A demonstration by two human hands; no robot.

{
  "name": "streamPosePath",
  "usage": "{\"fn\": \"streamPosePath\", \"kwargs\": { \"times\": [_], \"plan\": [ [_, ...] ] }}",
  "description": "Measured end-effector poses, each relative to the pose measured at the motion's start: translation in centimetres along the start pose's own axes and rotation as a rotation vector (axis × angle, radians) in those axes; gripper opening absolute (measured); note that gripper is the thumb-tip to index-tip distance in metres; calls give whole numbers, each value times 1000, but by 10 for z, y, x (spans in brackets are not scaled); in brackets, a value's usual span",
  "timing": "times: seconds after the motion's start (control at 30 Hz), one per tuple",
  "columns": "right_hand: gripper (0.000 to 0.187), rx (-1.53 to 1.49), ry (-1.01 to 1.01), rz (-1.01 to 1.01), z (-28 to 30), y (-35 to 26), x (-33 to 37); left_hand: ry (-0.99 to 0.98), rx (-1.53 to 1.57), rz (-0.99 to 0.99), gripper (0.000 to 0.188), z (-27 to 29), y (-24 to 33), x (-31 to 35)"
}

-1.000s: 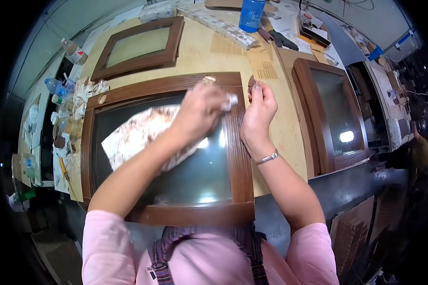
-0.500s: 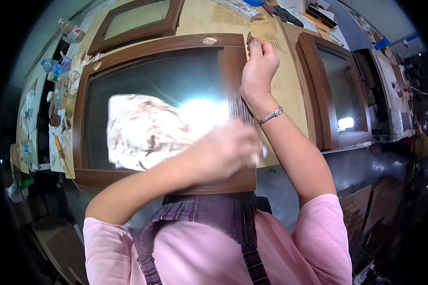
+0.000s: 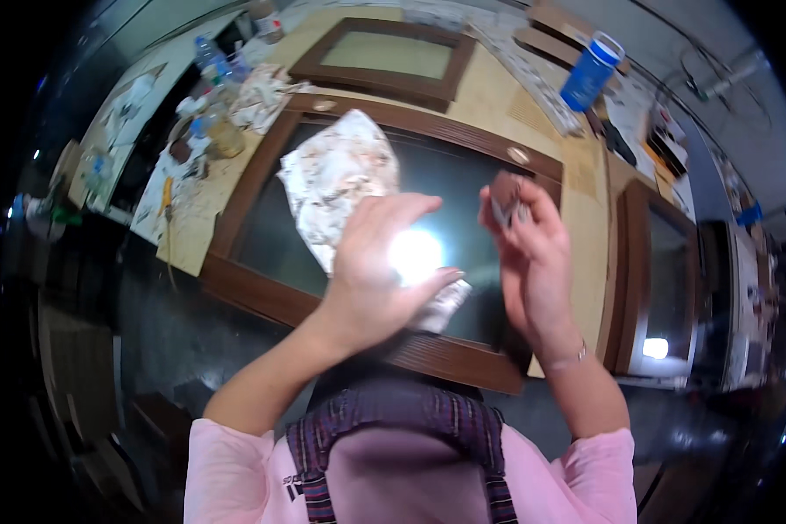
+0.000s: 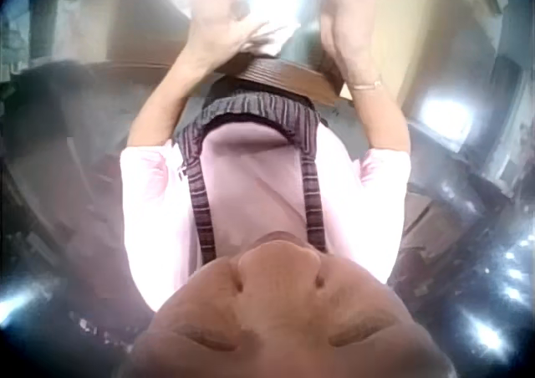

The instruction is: The person wipes and sands the wooden frames of glass cabinet doors using a cloth and a sanding block, then uses a screwdriver to tighten components on the frames.

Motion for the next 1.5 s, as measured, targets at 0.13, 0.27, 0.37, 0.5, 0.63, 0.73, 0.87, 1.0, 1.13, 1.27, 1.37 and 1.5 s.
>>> {"fn": "streamPosePath", "kwargs": {
  "times": [0.13,0.27,0.37,0.5,0.63,0.73,0.87,1.0,1.13,1.27,1.37,1.5],
  "plan": [
    [47,-204,-116,-216,-64,25,40,81,108,44,58,23,-6,14],
    [45,-152,-91,-386,-99,47,59,158,117,-50,48,62,-15,26],
    [39,225,-162,-232,-99,41,45,205,-96,-26,39,132,-50,27],
    [39,679,189,131,-26,-22,17,569,-169,432,29,250,-232,71],
    [49,1214,349,176,121,-51,1,443,-482,760,23,303,-421,168],
    [46,1452,419,60,174,-40,1,328,-660,1018,19,311,-500,228],
    [26,1155,488,-240,166,-19,6,331,-931,950,36,296,-477,191],
    [32,1233,418,-159,129,-11,-7,354,-135,720,43,272,-422,103],
    [38,1102,524,-184,162,-3,-9,-114,13,91,43,161,-211,-22],
    [42,1187,545,-85,137,0,-21,-270,-145,-396,46,41,-118,-17],
    [50,1054,620,-23,132,-1,-17,-537,-228,-486,36,-4,-112,-7],
    [49,1167,646,29,132,-41,0,-133,-158,-261,25,69,-137,-64]
  ]
}}
Point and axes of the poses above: each hand's wrist, its own x-axis away from the middle knuckle, its own z-axis out of the back of the hand, y = z × x, the point moved 10 cm from there along -x, towards the middle knuckle, and after that the axes turned 6 degrees about z, right-handed, at the moved point
